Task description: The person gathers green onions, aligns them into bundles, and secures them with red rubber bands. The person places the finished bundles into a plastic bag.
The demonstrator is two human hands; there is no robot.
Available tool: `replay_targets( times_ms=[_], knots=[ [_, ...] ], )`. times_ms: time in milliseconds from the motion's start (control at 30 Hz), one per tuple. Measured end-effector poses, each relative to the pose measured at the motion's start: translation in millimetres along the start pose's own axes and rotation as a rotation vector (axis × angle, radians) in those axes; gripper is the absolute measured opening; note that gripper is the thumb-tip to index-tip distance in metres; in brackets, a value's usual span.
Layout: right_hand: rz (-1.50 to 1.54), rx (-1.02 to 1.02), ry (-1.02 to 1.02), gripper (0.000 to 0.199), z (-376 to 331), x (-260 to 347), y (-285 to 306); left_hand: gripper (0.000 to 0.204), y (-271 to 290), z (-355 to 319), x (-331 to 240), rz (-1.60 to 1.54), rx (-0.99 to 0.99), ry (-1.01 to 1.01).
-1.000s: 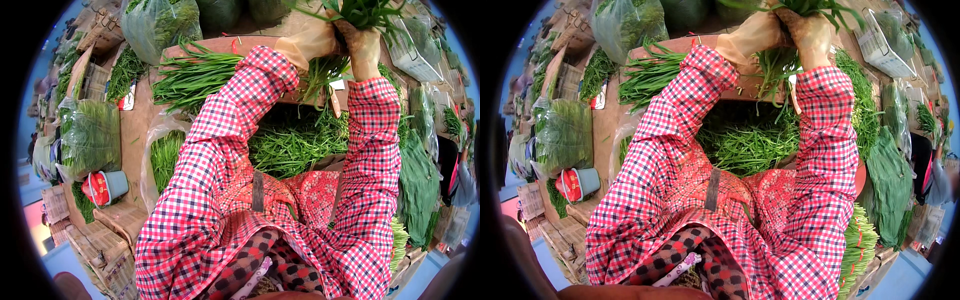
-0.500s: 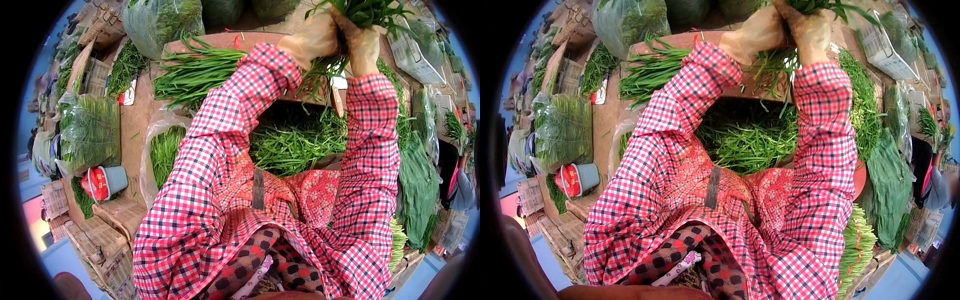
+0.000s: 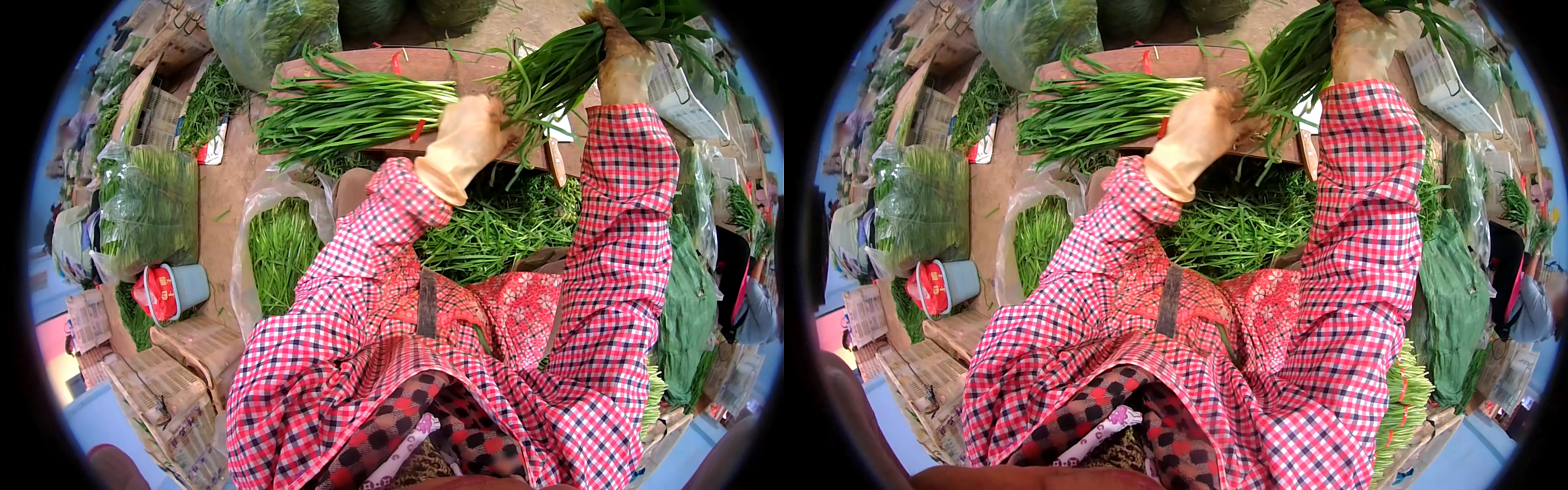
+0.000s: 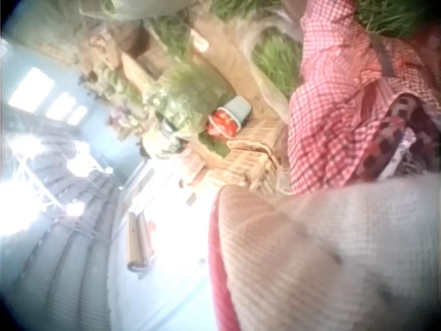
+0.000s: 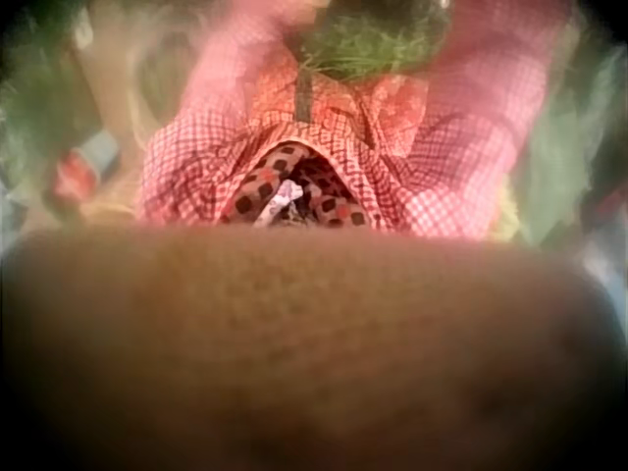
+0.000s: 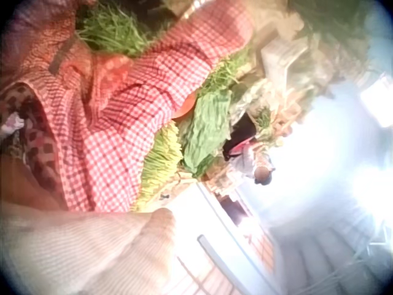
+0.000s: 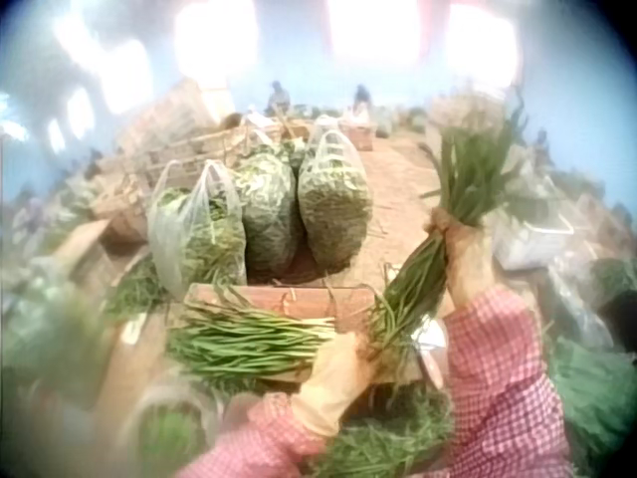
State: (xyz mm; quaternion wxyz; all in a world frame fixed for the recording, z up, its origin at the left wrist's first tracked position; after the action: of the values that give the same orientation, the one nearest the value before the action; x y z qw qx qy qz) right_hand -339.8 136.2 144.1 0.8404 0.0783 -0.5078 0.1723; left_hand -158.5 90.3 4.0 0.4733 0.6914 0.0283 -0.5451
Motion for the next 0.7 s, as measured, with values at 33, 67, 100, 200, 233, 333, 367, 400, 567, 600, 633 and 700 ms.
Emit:
replay_targets(
  times_ms=[33,67,100,200,233,333,367,400,567,600,633,700],
  knots=[
    [0.032,0.012,0.006,0.019,-1.1,2.0,-2.0,0.033,-5.9,0.1,1.7,0.089,-0.023,-0.018],
    [0.021,0.038,0.017,0.018,-1.6,2.7,-3.1,0.031,-12.9,2.7,2.7,0.177,-0.044,-0.036],
    [0.000,0.058,0.034,0.018,-1.2,1.6,-0.1,0.030,-21.8,7.1,4.2,0.258,-0.060,-0.064],
    [-0.285,0.195,0.296,0.016,6.3,-20.7,12.8,0.025,-41.9,16.4,23.0,0.290,-0.108,-0.101],
    [-0.426,0.246,0.425,0.023,14.4,-32.6,22.8,0.022,-45.2,15.6,23.5,0.257,-0.113,-0.129],
    [-0.841,0.406,0.809,0.054,25.1,-48.4,31.2,0.016,-54.2,15.3,27.9,0.187,-0.123,-0.165],
    [-0.923,0.395,0.906,0.053,24.2,-52.4,32.4,0.015,-61.1,18.5,31.7,0.183,-0.121,-0.146],
    [-1.006,0.384,1.004,0.052,14.4,-44.0,29.6,0.014,-67.3,21.1,34.4,0.176,-0.118,-0.127],
    [-0.809,0.323,0.884,0.049,12.4,-47.1,32.3,0.016,-97.2,26.2,49.3,0.169,-0.091,-0.071],
    [-0.562,0.311,0.644,0.050,12.9,-50.6,30.8,0.015,-102.5,29.8,51.6,0.167,-0.057,-0.059],
    [-0.588,0.316,0.671,0.047,13.5,-47.7,30.9,0.015,-107.6,34.9,53.6,0.165,-0.022,-0.048],
    [-0.895,0.348,0.989,0.039,10.2,-39.7,30.3,0.016,-108.9,39.4,55.3,0.232,0.067,-0.027]
  ],
)
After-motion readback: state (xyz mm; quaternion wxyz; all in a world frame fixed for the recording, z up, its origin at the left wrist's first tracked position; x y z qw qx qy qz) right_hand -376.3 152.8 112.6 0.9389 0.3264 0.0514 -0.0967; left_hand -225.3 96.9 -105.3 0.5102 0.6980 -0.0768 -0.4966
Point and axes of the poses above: each hand's wrist, its own z-axis towards the middle knuckle, its own y-axis out of the back of the hand, x = y × z, the point moved 2 cm from there along z, towards the middle knuckle, and after that the axes turned 9 degrees about y, right-handed, at the moved point
